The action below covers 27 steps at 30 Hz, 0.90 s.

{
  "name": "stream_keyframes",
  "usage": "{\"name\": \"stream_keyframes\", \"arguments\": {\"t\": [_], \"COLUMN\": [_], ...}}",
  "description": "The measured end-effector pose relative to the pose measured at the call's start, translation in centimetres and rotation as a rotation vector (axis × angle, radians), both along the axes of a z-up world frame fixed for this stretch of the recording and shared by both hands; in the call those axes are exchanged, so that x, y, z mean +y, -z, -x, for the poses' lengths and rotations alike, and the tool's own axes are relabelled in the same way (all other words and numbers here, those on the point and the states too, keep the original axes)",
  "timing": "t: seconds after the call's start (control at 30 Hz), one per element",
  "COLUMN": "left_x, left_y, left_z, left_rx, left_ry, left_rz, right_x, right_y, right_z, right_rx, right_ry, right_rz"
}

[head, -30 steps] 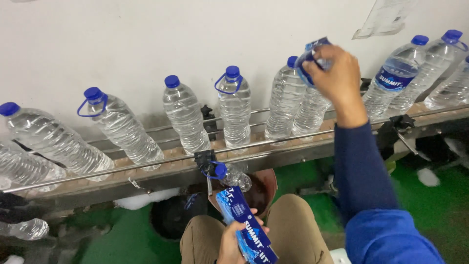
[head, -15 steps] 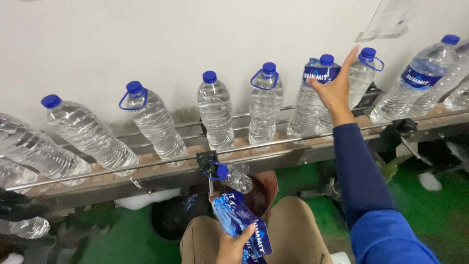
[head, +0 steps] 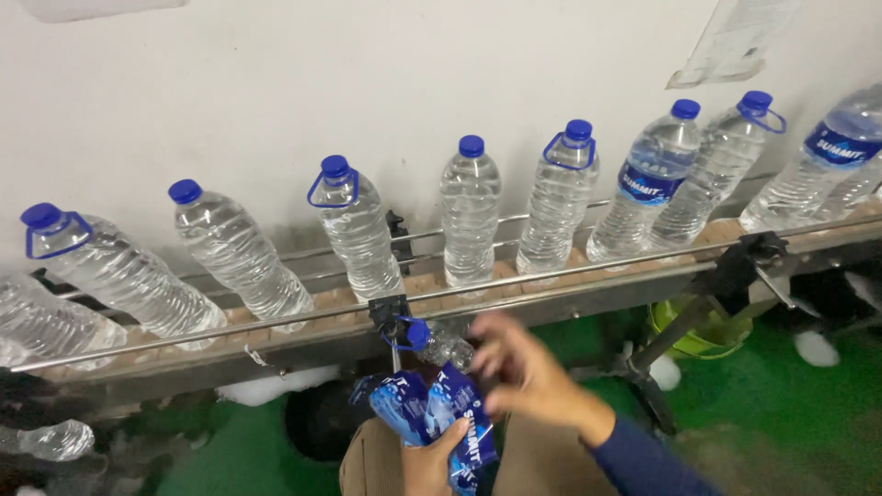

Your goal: The person sits in front of a conveyor belt carrying clear plastic water bottles. They take blue labels from a stack in their left hand and apply them to the bottles as they pass by on the belt.

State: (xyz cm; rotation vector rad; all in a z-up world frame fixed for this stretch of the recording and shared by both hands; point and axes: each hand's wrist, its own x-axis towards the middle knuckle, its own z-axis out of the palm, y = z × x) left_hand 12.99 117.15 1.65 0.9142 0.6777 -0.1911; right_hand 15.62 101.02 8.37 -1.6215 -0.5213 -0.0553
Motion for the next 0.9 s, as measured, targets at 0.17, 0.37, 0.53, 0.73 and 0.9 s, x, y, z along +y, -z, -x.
{"name": "stream_keyframes", "arguments": {"t": [0.17,0.37,0.53,0.73,0.9], "left_x": [3.3,5.6,8.8,12.9,16.3], "left_y": [0.8,3.0,2.9,-1.7,1.5], "left_z": [-1.0,-0.4,-0.3,-0.1,-1.6], "left_rx": [0.093,-0.061,0.104,0.179,0.291], "left_ry": [-0.072,0.310,0.489,0.525,0.586], "left_rz": [-0.012,0.352,0.541,0.327,-0.006], "right_x": [4.6,3.0,-1.3,-0.5,1.5], "right_y": [3.9,-3.8,-14.4,-11.9,-9.2], "right_z": [1.6,-4.8,-14.1,-20.1,-17.7], "right_rx": [0.256,0.243,-0.388,-0.491,0.011], "right_ry": [-0.057,0.191,1.028,0.859,0.961], "right_rz": [-0.314,-0.395,0.719,1.087,0.455]}}
